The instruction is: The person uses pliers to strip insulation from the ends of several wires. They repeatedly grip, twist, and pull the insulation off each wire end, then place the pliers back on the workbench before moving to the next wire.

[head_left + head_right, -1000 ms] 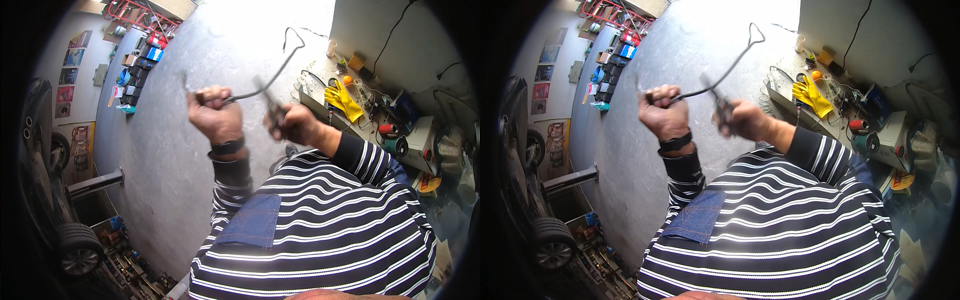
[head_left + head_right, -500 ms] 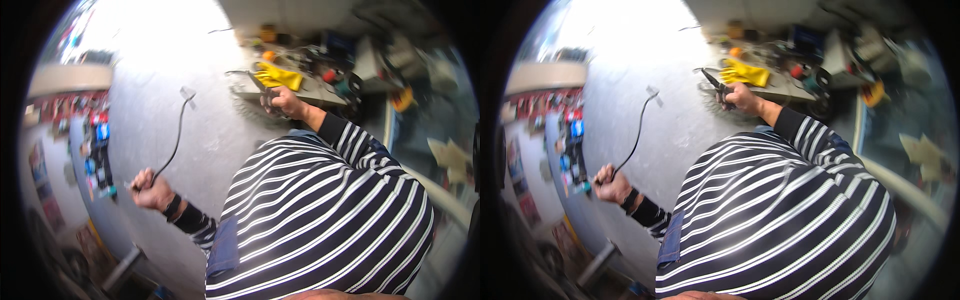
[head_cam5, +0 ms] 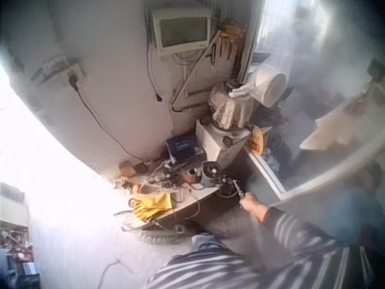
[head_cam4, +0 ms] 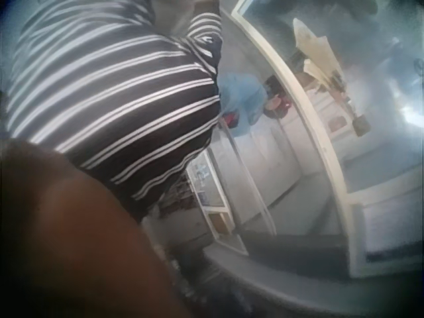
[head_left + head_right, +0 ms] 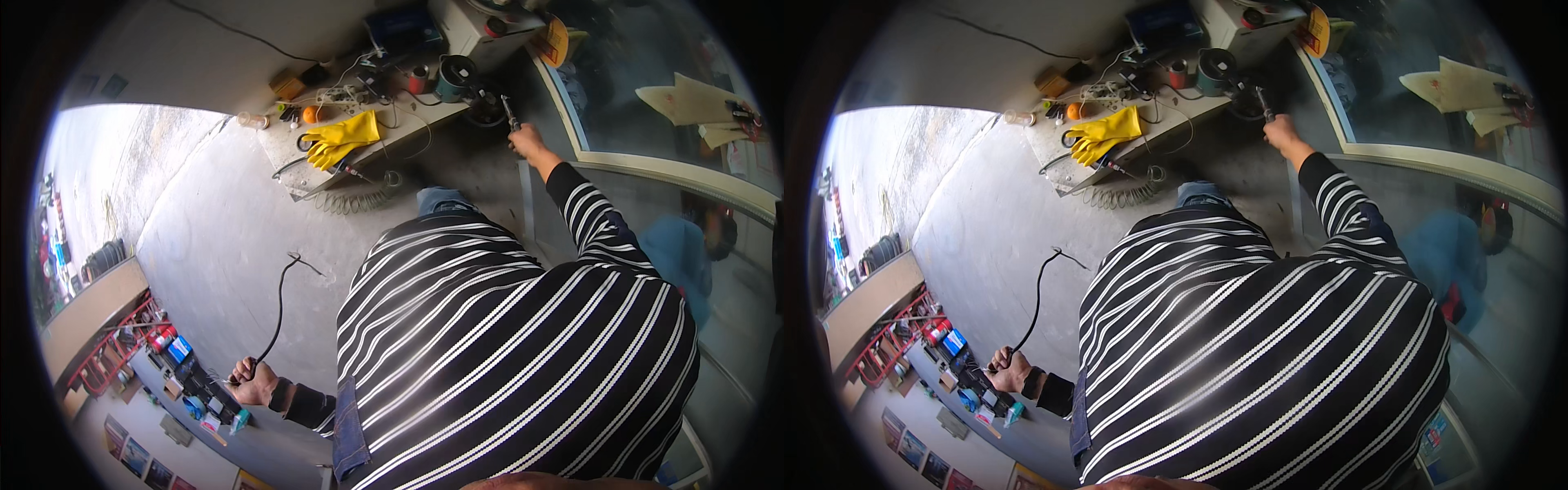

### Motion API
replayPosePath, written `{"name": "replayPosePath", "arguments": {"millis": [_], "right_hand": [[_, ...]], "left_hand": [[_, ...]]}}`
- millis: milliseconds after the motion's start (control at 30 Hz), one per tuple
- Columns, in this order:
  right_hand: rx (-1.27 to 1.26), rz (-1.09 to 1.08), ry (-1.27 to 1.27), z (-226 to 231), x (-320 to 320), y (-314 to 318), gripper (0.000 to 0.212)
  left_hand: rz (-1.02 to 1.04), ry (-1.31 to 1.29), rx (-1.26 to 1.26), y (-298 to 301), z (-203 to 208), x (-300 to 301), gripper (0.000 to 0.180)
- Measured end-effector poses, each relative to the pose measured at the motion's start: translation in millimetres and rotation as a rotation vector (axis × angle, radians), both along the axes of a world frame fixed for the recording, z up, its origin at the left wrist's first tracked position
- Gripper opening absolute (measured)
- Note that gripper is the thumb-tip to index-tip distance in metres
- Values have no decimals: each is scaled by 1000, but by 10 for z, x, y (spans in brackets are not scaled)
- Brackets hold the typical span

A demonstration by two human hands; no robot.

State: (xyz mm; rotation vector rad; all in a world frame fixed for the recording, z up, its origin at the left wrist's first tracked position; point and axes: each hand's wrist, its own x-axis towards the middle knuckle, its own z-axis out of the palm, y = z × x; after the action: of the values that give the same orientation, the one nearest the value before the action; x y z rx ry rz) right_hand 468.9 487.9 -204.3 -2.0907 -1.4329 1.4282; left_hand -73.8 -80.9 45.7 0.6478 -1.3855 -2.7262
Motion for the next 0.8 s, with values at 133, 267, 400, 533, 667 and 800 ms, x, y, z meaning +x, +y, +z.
{"name": "replayPosePath", "arguments": {"millis": [133, 267, 400, 533, 667, 800], "right_hand": [[114, 169, -401, 149, 328, 505, 30], [71, 374, -712, 326, 472, 902, 34], [227, 582, -1028, 373, 541, 1107, 30], [388, 680, -1128, 370, 537, 1268, 27], [451, 751, -1170, 407, 481, 1422, 27], [445, 812, -1181, 448, 411, 1619, 25]], "left_hand": [[-50, 12, -41, 206, 122, -40, 44], [-77, 53, -42, 305, 213, 24, 44], [-64, 66, -35, 317, 244, 93, 45], [-34, 26, -37, 345, 266, 147, 45], [-15, 3, -54, 400, 294, 210, 43], [47, -10, -108, 432, 326, 239, 42]]}}
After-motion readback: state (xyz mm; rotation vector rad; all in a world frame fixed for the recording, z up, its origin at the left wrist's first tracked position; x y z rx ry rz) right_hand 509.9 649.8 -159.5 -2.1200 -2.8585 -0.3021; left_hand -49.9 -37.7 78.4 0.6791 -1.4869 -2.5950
